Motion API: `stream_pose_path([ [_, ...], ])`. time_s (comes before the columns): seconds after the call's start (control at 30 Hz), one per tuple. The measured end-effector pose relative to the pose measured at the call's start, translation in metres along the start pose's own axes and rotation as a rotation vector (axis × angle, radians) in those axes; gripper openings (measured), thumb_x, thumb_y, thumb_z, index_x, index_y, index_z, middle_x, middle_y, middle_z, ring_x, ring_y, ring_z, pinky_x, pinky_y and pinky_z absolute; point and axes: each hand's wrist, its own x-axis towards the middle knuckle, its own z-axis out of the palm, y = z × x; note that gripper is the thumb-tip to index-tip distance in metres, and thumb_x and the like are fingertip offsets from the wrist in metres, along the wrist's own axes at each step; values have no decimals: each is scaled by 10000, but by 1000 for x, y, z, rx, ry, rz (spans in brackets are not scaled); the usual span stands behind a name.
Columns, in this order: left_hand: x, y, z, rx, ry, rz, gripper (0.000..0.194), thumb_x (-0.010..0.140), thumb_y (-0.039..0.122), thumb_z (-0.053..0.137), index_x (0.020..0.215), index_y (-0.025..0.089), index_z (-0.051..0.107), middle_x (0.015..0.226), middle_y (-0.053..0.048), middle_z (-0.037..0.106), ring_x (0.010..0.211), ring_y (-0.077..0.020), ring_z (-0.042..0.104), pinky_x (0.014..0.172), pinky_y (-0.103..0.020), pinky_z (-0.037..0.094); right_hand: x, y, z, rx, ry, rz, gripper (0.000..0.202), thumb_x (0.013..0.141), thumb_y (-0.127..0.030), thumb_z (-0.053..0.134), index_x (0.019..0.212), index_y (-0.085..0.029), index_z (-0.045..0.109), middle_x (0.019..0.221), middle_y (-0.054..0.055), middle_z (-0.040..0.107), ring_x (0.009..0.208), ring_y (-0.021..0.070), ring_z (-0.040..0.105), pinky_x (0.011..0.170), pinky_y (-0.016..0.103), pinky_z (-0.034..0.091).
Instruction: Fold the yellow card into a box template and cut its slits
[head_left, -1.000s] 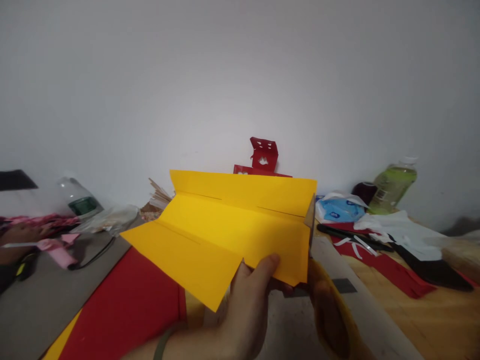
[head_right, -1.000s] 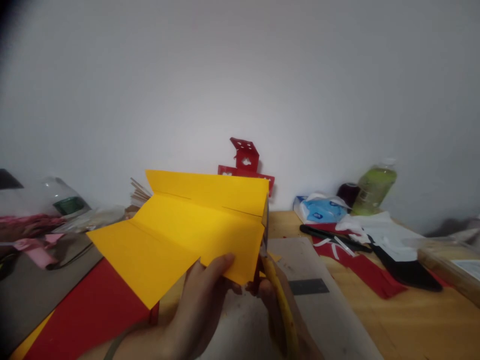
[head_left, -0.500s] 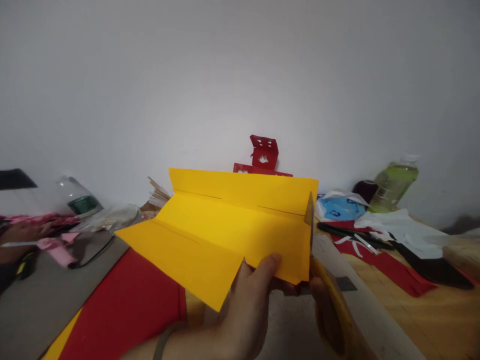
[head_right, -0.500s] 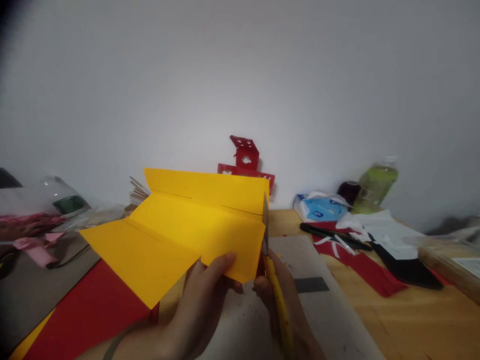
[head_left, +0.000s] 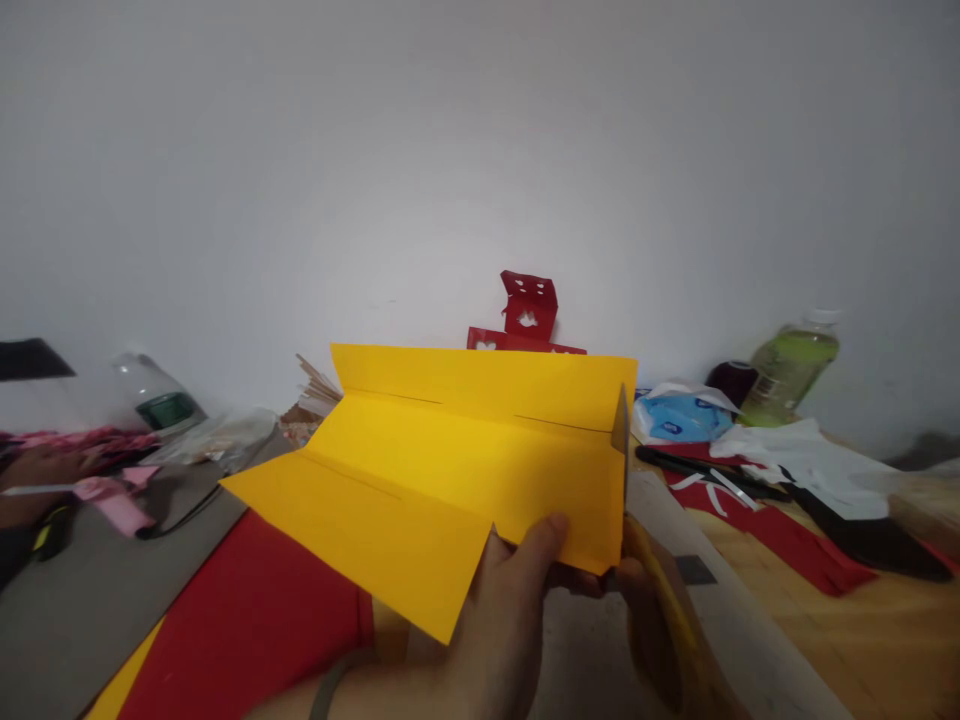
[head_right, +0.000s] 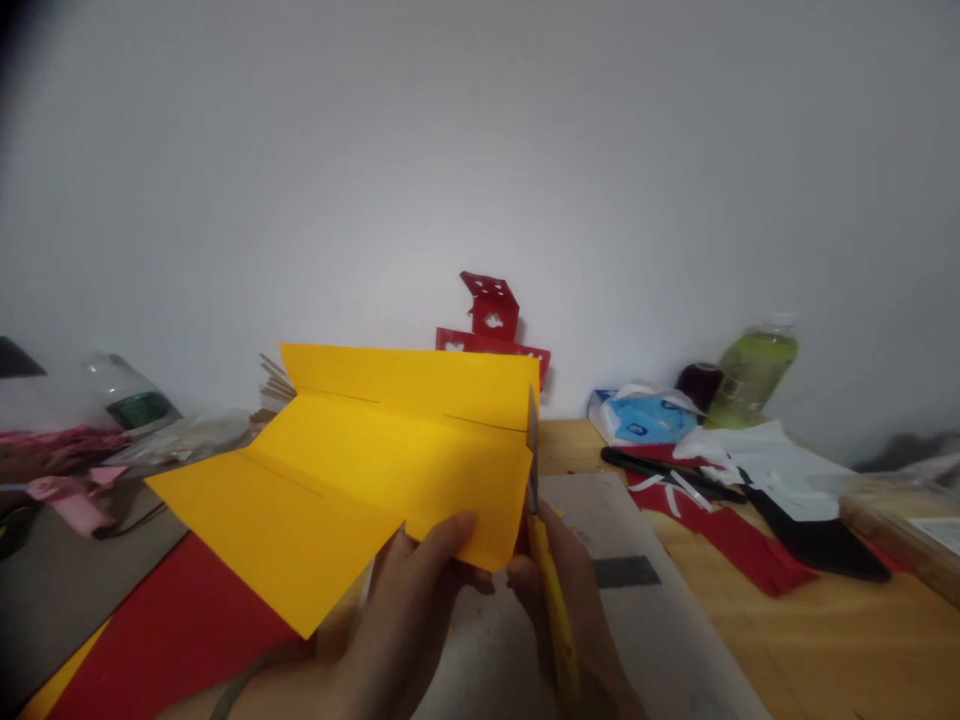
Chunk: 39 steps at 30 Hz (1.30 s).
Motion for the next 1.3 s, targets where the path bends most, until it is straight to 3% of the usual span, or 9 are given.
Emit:
stream_pose_path([
  [0.13, 2, -2, 0, -30, -26, 2, 124, 765, 253, 650, 774, 131, 673, 768, -16, 639, 582, -75, 586, 538, -149, 481, -3, 5, 1, -1, 2, -7, 633, 740, -799, 355, 862, -245, 637, 702, 47, 646, 690, 245, 625, 592, 326, 511],
  [0.3, 0, -1, 0, -56, -43, 14, 106, 763, 238, 658, 767, 132, 651, 670, 9, 616, 542, -70, 570, 541, -150, 482, -5, 16, 3, 44, 17, -84, 590, 743, -777, 401, 831, -235, 616, 645, 18, 612, 566, 192, 567, 507, 284, 494],
  [0.57, 0, -1, 2, -77, -66, 9, 134, 738, 248, 673, 760, 121, 634, 665, -6, 645, 517, -77, 573, 521, -165, 488, -6, 23, 0, 17, 6, -115, 560, 773, -749, 396, 800, -228, 598, 600, 11, 586, 517, 172, 524, 443, 264, 451],
  [0.8, 0, 0, 1, 13, -97, 30, 141, 775, 281, 627, 771, 142, 650, 647, -5, 654, 477, -95, 570, 495, -195, 480, -11, 25, 3, 68, 53, -24, 562, 728, -775, 433, 677, -222, 519, 528, -28, 484, 445, 133, 437, 380, 241, 362],
  [0.9, 5, 6, -3, 134, -102, 86, 165, 775, 299, 627, 735, 144, 668, 656, -33, 673, 562, -137, 610, 582, -232, 503, -13, 28, -1, 85, 44, -6, 554, 719, -773, 451, 638, -226, 487, 504, -39, 430, 448, 126, 423, 388, 233, 347],
  [1.03, 27, 17, -11, 190, -40, 223, 160, 751, 288, 660, 809, 141, 688, 820, -66, 713, 779, -202, 658, 750, -288, 506, -17, 37, -15, 76, -70, 120, 589, 706, -810, 387, 706, -238, 524, 478, -42, 420, 391, 129, 406, 356, 251, 330],
  [1.17, 50, 27, -16, 73, -39, 336, 190, 763, 312, 645, 846, 145, 679, 839, -54, 714, 780, -196, 665, 708, -278, 504, -29, 44, -30, 8, -178, 228, 451, 810, -653, 462, 776, -215, 565, 489, -51, 461, 362, 112, 443, 343, 236, 347],
  [1.3, 59, 36, -17, 113, -8, 368, 203, 730, 317, 659, 835, 143, 657, 779, -40, 702, 697, -179, 654, 650, -272, 505, -41, 49, -40, -52, -205, 257, 237, 904, -372, 536, 1016, -172, 596, 893, 19, 634, 672, 117, 605, 580, 268, 517],
])
